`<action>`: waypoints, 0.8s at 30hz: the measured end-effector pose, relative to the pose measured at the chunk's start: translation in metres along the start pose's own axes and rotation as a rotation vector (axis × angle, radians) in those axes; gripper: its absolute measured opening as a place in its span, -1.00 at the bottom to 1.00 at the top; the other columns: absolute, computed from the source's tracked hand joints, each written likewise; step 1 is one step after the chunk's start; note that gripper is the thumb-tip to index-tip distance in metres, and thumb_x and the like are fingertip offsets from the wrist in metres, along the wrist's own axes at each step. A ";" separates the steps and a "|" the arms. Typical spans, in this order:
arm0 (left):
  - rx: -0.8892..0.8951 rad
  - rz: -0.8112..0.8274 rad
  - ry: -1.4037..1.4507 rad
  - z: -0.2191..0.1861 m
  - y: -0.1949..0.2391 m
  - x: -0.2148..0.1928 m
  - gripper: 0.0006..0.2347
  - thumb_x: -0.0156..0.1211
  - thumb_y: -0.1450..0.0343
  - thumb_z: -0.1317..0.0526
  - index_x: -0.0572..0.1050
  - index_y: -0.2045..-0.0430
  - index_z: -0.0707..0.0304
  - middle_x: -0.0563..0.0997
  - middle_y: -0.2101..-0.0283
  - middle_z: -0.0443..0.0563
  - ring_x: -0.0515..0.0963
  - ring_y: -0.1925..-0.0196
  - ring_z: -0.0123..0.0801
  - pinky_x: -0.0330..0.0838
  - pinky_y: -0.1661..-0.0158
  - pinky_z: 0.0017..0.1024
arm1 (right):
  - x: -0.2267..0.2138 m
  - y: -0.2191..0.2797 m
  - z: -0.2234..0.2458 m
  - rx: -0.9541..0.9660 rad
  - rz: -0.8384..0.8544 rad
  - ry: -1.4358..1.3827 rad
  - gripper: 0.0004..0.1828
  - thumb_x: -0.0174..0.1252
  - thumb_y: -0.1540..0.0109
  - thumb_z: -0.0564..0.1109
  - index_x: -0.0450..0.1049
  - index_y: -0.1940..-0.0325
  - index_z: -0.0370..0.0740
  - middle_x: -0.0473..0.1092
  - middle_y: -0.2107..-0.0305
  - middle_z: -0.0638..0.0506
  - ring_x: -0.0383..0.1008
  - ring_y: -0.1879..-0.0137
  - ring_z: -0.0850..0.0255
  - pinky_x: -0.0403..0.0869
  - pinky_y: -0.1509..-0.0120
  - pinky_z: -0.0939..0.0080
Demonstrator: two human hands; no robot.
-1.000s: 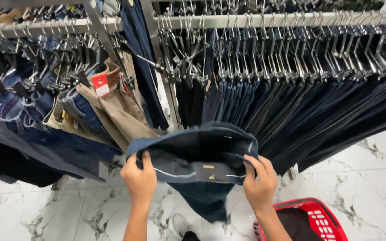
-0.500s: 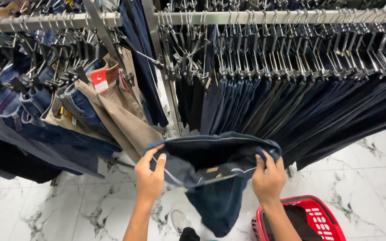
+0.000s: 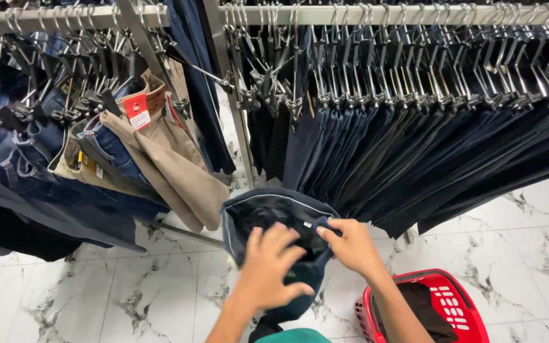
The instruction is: Picking up pants from a basket and hanging them onto a display rack using hangers.
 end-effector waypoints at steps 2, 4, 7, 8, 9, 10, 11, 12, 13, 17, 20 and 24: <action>0.108 0.180 0.016 -0.005 0.001 0.030 -0.42 0.45 -0.19 -0.17 0.56 0.06 0.26 0.56 -0.12 0.06 0.34 -0.35 0.00 -0.11 -0.27 0.33 | 0.003 -0.002 0.018 0.032 0.037 -0.050 -0.61 0.17 -0.28 -0.05 0.32 0.62 -0.12 0.26 0.68 0.17 0.48 0.58 0.32 0.50 0.43 0.31; 0.025 0.299 0.170 0.018 -0.003 0.051 -0.80 0.24 -0.44 0.22 0.38 0.57 0.19 0.57 0.52 -0.01 0.54 0.42 -0.01 0.34 0.26 -0.14 | 0.007 -0.009 0.033 -0.082 0.051 0.132 -0.53 0.16 -0.28 0.00 0.13 0.63 -0.10 0.09 0.72 0.16 0.06 0.49 0.30 0.21 0.28 0.19; -0.008 0.411 0.161 0.035 -0.002 0.033 -0.92 0.19 -0.48 0.21 0.49 0.41 0.13 0.58 0.44 -0.11 0.55 0.35 -0.14 0.32 0.16 -0.20 | -0.008 -0.010 0.055 -0.072 0.195 0.301 -0.51 0.16 -0.31 0.17 0.22 0.60 -0.04 0.01 0.67 0.18 0.05 0.47 0.35 0.17 0.30 0.19; -0.005 0.414 0.163 0.038 -0.002 0.025 -0.92 0.19 -0.48 0.21 0.49 0.41 0.13 0.58 0.44 -0.11 0.55 0.35 -0.14 0.32 0.16 -0.20 | -0.014 -0.022 0.045 -0.068 0.193 0.300 -0.51 0.16 -0.31 0.17 0.22 0.60 -0.04 0.01 0.67 0.18 0.05 0.47 0.35 0.17 0.30 0.19; 0.016 0.400 0.141 0.040 -0.003 0.016 -0.77 0.21 -0.51 0.18 0.33 0.52 0.13 0.47 0.52 -0.13 0.46 0.43 -0.20 0.29 0.21 -0.25 | -0.012 -0.031 0.035 -0.084 0.296 0.345 -0.78 0.01 -0.24 0.11 0.37 0.16 0.01 0.23 0.21 0.15 0.24 0.05 0.29 0.22 -0.08 0.22; 0.039 0.386 0.121 0.042 -0.004 0.007 -0.61 0.22 -0.54 0.15 0.17 0.64 0.12 0.36 0.61 -0.16 0.36 0.51 -0.26 0.26 0.26 -0.29 | -0.011 -0.040 0.026 -0.099 0.399 0.389 -0.38 -0.14 -0.17 0.05 0.52 -0.28 0.06 0.45 -0.26 0.13 0.42 -0.38 0.23 0.26 -0.47 0.25; 0.043 0.389 0.124 0.047 -0.006 0.004 -0.61 0.22 -0.54 0.15 0.17 0.64 0.12 0.36 0.61 -0.16 0.36 0.51 -0.26 0.26 0.26 -0.29 | -0.009 -0.046 0.021 -0.093 0.396 0.388 -0.38 -0.14 -0.17 0.05 0.52 -0.28 0.06 0.45 -0.26 0.13 0.42 -0.38 0.23 0.26 -0.47 0.25; 0.105 0.348 0.101 0.047 -0.008 -0.002 -0.62 0.26 -0.52 0.17 0.18 0.64 0.12 0.34 0.61 -0.15 0.35 0.51 -0.26 0.25 0.27 -0.30 | -0.008 -0.054 0.016 -0.102 0.376 0.472 -0.41 -0.11 -0.14 -0.05 0.54 -0.22 0.10 0.55 -0.05 0.11 0.53 -0.14 0.20 0.37 -0.28 0.25; 0.167 0.307 0.078 0.048 -0.010 -0.009 -0.62 0.30 -0.50 0.19 0.18 0.63 0.12 0.33 0.61 -0.14 0.33 0.51 -0.26 0.25 0.28 -0.30 | -0.006 -0.061 0.012 -0.111 0.355 0.556 -0.43 -0.07 -0.11 -0.15 0.56 -0.17 0.13 0.66 0.17 0.09 0.65 0.10 0.17 0.48 -0.10 0.24; 0.202 0.350 0.069 0.053 -0.013 -0.026 -0.67 0.34 -0.47 0.24 0.28 0.65 0.12 0.38 0.59 -0.17 0.37 0.48 -0.29 0.24 0.28 -0.32 | 0.042 -0.081 -0.017 -0.345 0.508 0.402 -0.57 0.25 -0.15 -0.05 0.55 -0.13 0.11 0.58 0.01 0.18 0.60 0.03 0.27 0.48 -0.13 0.20; 0.240 0.323 0.088 0.062 -0.010 -0.036 -0.64 0.39 -0.45 0.27 0.25 0.65 0.10 0.31 0.57 -0.20 0.28 0.50 -0.31 0.20 0.25 -0.34 | 0.076 -0.078 -0.016 -0.282 0.617 0.064 -0.87 0.11 -0.32 -0.11 0.52 0.07 -0.01 0.51 0.14 0.21 0.45 0.01 0.36 0.47 -0.22 0.21; 0.213 0.382 0.130 0.068 -0.006 -0.050 -0.69 0.38 -0.46 0.24 0.31 0.62 0.11 0.34 0.55 -0.18 0.29 0.48 -0.31 0.16 0.24 -0.34 | 0.119 -0.078 -0.052 0.135 0.617 -0.467 -0.84 0.08 -0.30 -0.21 0.42 0.07 0.01 0.31 -0.03 0.06 0.44 -0.15 0.18 0.61 -0.20 0.05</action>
Point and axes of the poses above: each hand's wrist, its own y-axis away from the middle knuckle, its own x-axis out of the palm, z = x × y, the point moved 8 cm from there along -y, towards the middle knuckle
